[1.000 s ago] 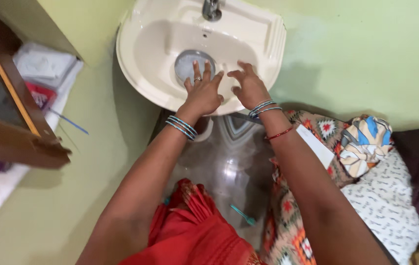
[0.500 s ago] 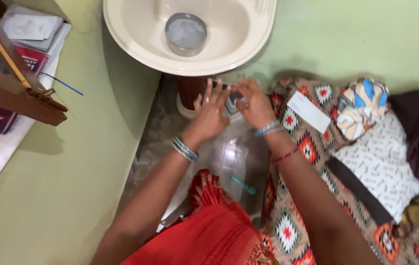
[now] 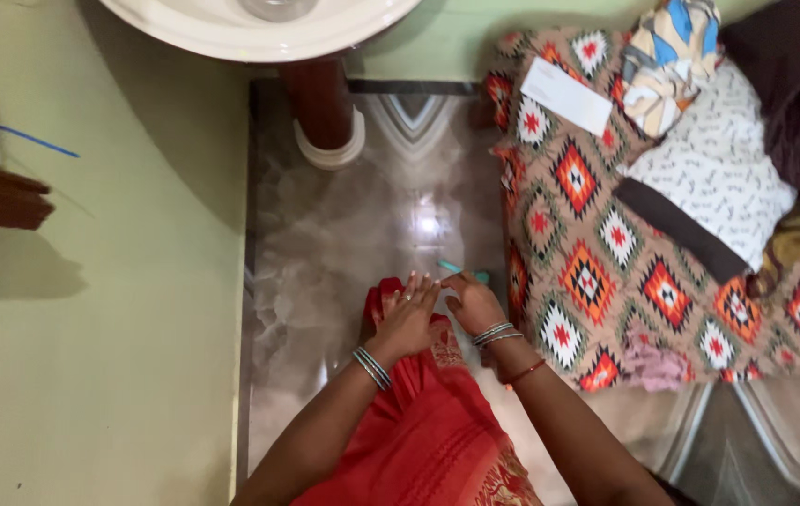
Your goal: The person prepares a cleaning solution by pouring a white powder from a container into a metal bowl and adding water from the tap. They then use a blue scrubbing brush to clean the sink basin and the surrounding countertop area.
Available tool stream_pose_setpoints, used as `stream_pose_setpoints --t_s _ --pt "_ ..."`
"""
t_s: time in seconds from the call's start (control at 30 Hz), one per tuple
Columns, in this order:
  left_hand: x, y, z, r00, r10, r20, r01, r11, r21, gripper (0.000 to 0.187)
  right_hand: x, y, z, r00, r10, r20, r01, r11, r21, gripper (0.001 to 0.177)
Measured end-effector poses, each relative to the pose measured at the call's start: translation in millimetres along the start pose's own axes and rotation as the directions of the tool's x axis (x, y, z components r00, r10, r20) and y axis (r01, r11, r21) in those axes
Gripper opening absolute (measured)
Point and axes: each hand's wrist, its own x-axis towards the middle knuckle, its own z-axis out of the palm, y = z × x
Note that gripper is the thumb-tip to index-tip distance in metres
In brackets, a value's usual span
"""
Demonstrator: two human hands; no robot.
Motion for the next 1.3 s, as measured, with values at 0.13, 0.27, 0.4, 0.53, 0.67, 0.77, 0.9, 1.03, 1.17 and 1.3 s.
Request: stream_pose_setpoints --t_s 0.13,0.27,0.4,0.53,0.67,0.77,0.9,1.03,1.17,1.3 --pt "-9.2 13.0 6.5 0.994 -0.01 0.111 0.003 0.998 0.06 0.095 -27.3 11.1 9.8 0.998 0.058 -0.024 -0.057 0.998 0.005 0.029" --pt "-1.8 18.0 14.2 0.988 0.026 0.154 -0.042 0.994 0.1 0.097 -36.8 30.9 12.2 0.999 -0.002 -0.049 0.002 1.0 -0.006 0.027" --pt "13.3 25.3 36.9 0.985 0.065 0.157 -0.085 0.988 0.125 0.091 -46.2 56.4 17.0 0.996 0.055 -0.069 -0.058 0.997 -0.045 0.026" --pt "29.9 29.3 61.8 0.978 0.08 0.194 -0.105 0.987 0.119 0.087 -54.8 91.7 22.8 0.995 0.025 -0.099 -0.026 1.0 -0.01 0.023" --pt "52.3 25.3 86.0 0.955 0.062 0.291 -0.086 0.994 0.071 0.089 -58.8 136.8 40.5 0.999 0.03 -0.038 -0.031 0.999 -0.023 0.019" --pt "76.1 11.0 111.3 0.946 0.068 0.316 -0.104 0.989 0.1 0.089 -54.4 169.2 60.3 0.997 0.078 -0.018 -0.078 0.997 -0.009 0.019" --pt "111.9 -17.7 155.3 0.958 0.088 0.273 -0.128 0.983 0.133 0.088 -44.0 216.9 94.8 0.99 0.138 -0.008 -0.137 0.99 0.029 0.02" --pt "159.7 -53.5 203.4 0.958 0.066 0.279 -0.115 0.98 0.162 0.083 -30.2 277.4 141.1 0.977 0.212 0.02 -0.212 0.977 0.025 0.021" --pt "200.1 -103.7 256.6 0.964 0.093 0.249 -0.141 0.973 0.183 0.085 -25.7 352.2 202.3 0.974 0.222 -0.035 -0.219 0.973 0.072 0.025" --pt "237.4 -151.3 303.7 0.981 0.13 0.145 -0.161 0.96 0.228 0.078 -13.8 444.8 273.7 0.904 0.426 0.033 -0.426 0.905 0.0 0.031"
